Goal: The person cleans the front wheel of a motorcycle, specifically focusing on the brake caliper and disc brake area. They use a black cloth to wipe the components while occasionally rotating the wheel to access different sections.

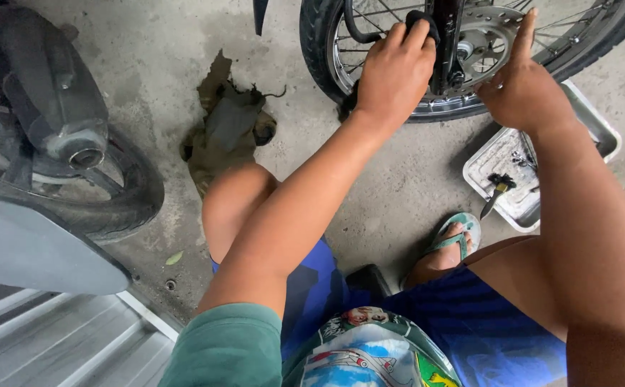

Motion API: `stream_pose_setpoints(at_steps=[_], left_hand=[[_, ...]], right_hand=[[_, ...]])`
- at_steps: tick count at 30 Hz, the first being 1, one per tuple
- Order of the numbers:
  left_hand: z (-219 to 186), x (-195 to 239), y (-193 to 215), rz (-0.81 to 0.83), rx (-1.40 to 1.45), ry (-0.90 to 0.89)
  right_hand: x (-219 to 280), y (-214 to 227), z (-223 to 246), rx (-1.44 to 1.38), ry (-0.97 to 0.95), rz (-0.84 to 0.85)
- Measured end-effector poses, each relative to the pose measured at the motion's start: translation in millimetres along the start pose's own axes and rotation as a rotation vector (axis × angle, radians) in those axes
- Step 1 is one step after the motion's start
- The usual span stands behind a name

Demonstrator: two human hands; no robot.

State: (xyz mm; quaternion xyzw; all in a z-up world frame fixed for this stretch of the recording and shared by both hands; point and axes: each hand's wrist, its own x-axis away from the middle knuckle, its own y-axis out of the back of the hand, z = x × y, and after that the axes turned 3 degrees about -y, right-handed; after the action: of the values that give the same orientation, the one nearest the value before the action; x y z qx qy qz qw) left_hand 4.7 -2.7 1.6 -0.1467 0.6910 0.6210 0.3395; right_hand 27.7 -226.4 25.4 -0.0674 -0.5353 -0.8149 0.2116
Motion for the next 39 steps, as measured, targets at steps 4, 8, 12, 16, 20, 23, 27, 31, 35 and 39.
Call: stream_pose_setpoints(at_steps=[4, 8, 12, 16, 20, 23, 27, 31, 35, 39], left_hand=[[-4, -7, 8, -0.027, 0.067, 0.053], [-12, -10, 5, 0.217, 0.553, 0.564], [-6, -22, 11, 0.299, 0.978, 0.988], [-3, -19, 20, 0.260, 1.252, 1.213], [11, -11, 14, 0.299, 0.826, 0.667], [7, -5, 16, 0.255, 0.401, 0.279], [-3, -3, 16, 0.206, 0.192, 0.116], [-9, -14, 19, 0.334, 0.615, 0.491], [-7, -17, 10, 0.285, 1.168, 1.126], [4, -16, 17, 0.388, 1.271, 1.163]], right_hand=[[-1, -2, -6, 0.018, 0.014, -0.020], [-3, -3, -10, 0.044, 0.062, -0.019], [4, 6, 8, 0.023, -0.033, 0.031], [13, 19, 32, 0.003, -0.115, 0.067], [13, 21, 38, -0.002, -0.134, 0.069], [12, 18, 33, -0.018, -0.121, 0.069], [6, 11, 22, -0.044, -0.087, 0.046], [4, 10, 20, -0.029, -0.082, 0.052], [6, 12, 22, -0.011, -0.109, 0.067], [7, 14, 22, -0.004, -0.099, 0.060]])
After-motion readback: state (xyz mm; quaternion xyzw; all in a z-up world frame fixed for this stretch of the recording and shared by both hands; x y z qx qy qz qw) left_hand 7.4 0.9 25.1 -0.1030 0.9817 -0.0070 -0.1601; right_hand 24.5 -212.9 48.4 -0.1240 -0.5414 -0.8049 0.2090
